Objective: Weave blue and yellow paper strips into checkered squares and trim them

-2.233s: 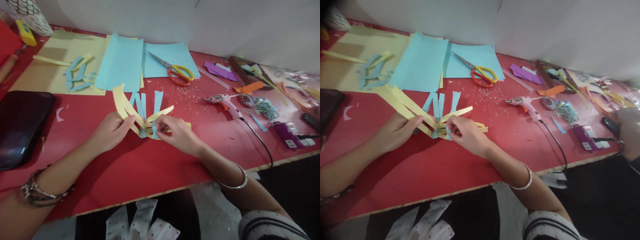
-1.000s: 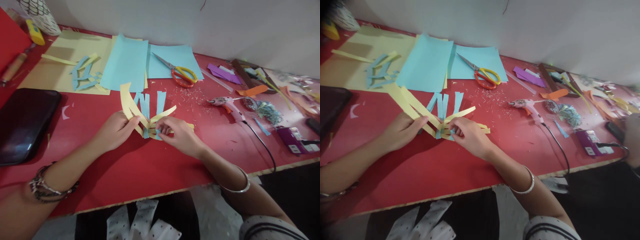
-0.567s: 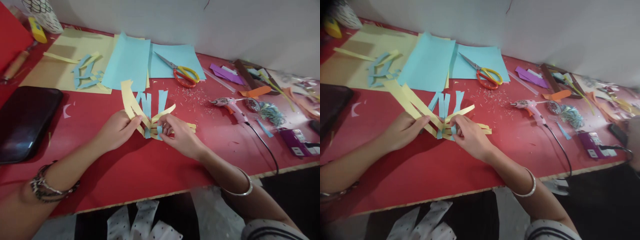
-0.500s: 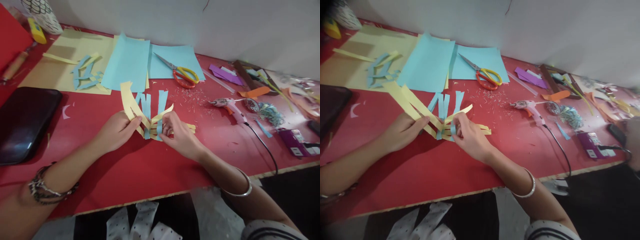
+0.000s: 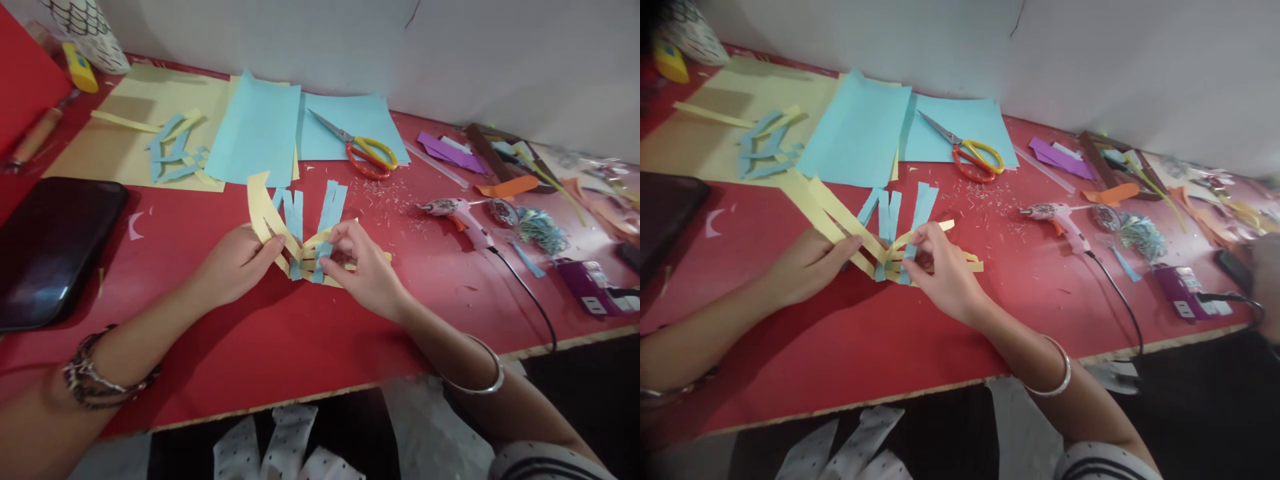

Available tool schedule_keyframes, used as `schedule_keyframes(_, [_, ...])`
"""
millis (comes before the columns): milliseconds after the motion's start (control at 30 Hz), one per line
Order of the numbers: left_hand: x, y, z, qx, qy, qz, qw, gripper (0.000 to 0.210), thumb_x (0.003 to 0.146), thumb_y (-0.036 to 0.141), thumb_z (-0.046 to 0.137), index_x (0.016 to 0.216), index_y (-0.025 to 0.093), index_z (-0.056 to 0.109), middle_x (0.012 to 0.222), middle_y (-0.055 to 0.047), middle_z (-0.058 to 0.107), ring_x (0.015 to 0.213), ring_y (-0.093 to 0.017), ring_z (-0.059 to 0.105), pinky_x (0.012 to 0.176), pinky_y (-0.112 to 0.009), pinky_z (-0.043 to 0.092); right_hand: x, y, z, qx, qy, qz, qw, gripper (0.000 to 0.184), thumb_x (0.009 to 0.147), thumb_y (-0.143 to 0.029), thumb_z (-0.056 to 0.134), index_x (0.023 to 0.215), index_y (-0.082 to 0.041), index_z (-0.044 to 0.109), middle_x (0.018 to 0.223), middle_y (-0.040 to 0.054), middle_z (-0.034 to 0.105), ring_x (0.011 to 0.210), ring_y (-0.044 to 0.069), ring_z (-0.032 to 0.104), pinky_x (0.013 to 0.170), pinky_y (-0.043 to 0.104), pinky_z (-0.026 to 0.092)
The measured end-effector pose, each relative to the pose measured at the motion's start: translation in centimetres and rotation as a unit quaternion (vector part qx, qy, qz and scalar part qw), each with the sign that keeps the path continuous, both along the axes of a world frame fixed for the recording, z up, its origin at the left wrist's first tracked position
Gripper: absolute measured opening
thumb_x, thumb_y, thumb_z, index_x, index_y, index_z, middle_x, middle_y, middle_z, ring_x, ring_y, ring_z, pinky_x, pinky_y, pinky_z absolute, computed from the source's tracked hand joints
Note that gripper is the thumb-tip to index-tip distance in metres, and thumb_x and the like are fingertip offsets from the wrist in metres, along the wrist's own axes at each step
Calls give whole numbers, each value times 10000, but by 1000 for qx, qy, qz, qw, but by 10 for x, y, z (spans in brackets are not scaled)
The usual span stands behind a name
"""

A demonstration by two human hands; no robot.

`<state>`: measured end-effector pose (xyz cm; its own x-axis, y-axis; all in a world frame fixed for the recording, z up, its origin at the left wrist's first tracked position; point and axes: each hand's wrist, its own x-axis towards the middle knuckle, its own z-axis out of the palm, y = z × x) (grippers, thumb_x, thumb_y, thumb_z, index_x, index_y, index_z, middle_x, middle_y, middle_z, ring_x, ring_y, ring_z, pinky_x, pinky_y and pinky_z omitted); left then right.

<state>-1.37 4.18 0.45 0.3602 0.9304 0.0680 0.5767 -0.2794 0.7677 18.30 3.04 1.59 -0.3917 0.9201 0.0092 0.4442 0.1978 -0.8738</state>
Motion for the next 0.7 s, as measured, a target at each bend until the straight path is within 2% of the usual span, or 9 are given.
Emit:
schedule_keyframes(233, [4,-1,-4,47,11,-73,996,407,882,338,261,773,198,627,783,-19,647,749,-176,574,755,-303,432,3,2,-2,-34,18,14,999,185,795,-184,475,847,-233,304,657,-76,478,574,84,567,551,226,430])
schedule_keyframes(400, [7,-2,-7,119,53,-135,982,340,883,287,288,771,187,593,800,-39,591,715,-171,490,743,-335,373,5,4,1,-42,1,27,999,169,779,-163,483,821,-227,332,670,-71,457,535,64,509,534,220,422])
schedule_keyframes(533, [10,-3,-6,139,70,-118,981,266,867,251,318,752,171,543,766,-43,558,726,-177,458,755,-342,363,5,5,3,-29,-5,28,999,169,771,-160,491,818,-224,341,661,-70,446,547,68,489,541,223,412])
schedule_keyframes(700, [11,-5,-8,137,75,-115,981,257,864,264,304,756,186,523,786,-32,560,743,-171,466,858,-374,343,4,5,1,20,25,13,999,159,751,-133,499,794,-213,368,728,-45,465,628,72,481,598,231,405])
